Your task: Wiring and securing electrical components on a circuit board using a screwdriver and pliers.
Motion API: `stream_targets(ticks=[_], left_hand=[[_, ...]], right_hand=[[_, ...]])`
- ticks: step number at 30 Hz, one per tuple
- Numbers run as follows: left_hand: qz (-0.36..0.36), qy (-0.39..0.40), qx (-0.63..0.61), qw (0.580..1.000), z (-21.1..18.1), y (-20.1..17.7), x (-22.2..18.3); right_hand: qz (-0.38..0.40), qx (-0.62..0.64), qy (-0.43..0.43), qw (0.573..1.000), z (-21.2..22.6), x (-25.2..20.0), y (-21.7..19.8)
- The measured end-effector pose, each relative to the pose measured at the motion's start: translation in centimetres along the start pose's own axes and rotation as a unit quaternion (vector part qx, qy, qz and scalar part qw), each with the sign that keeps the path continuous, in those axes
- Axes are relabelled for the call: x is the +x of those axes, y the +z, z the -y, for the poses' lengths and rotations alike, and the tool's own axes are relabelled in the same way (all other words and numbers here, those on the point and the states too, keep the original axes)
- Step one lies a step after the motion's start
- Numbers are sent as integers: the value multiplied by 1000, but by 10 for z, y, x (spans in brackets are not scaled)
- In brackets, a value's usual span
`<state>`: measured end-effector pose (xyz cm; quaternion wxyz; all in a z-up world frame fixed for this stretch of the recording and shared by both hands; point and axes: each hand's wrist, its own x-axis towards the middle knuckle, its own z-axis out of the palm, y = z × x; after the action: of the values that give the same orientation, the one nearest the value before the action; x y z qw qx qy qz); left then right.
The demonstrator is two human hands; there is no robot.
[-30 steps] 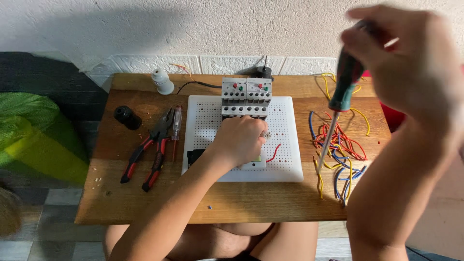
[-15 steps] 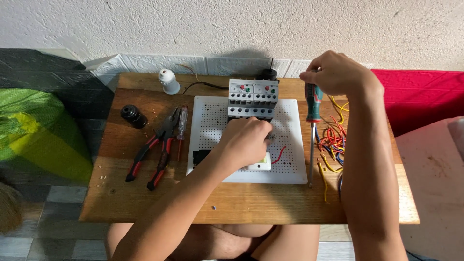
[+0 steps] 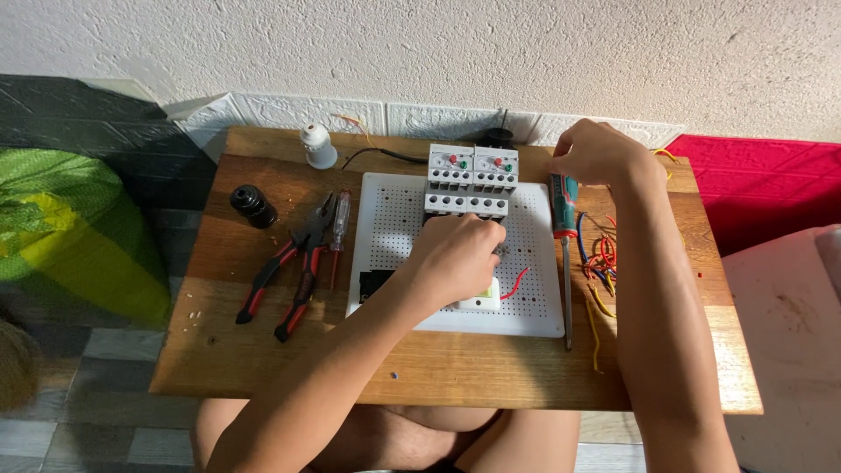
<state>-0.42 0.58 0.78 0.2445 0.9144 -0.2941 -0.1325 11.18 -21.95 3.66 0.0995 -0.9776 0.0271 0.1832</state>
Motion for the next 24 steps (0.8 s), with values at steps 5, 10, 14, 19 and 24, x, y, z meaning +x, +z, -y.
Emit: stream_targets(ticks=[5, 10, 14, 19, 24], left_hand=[[-6, 6, 2, 1000, 2, 2, 0], [-35, 48, 4, 998, 12, 12, 5], [-66, 41, -4, 997, 14, 24, 6], [13, 5, -13, 1000, 10, 8, 2], [77, -65, 136, 986, 22, 37, 21]], right_hand=[[-7, 9, 1, 1000, 6, -9, -5], [-89, 2, -24, 996, -7, -14, -12], [-247, 22, -91, 964, 41, -82, -37], [-160, 53, -338, 926, 148, -109, -10], [-63, -126, -324, 936, 233, -68, 50]])
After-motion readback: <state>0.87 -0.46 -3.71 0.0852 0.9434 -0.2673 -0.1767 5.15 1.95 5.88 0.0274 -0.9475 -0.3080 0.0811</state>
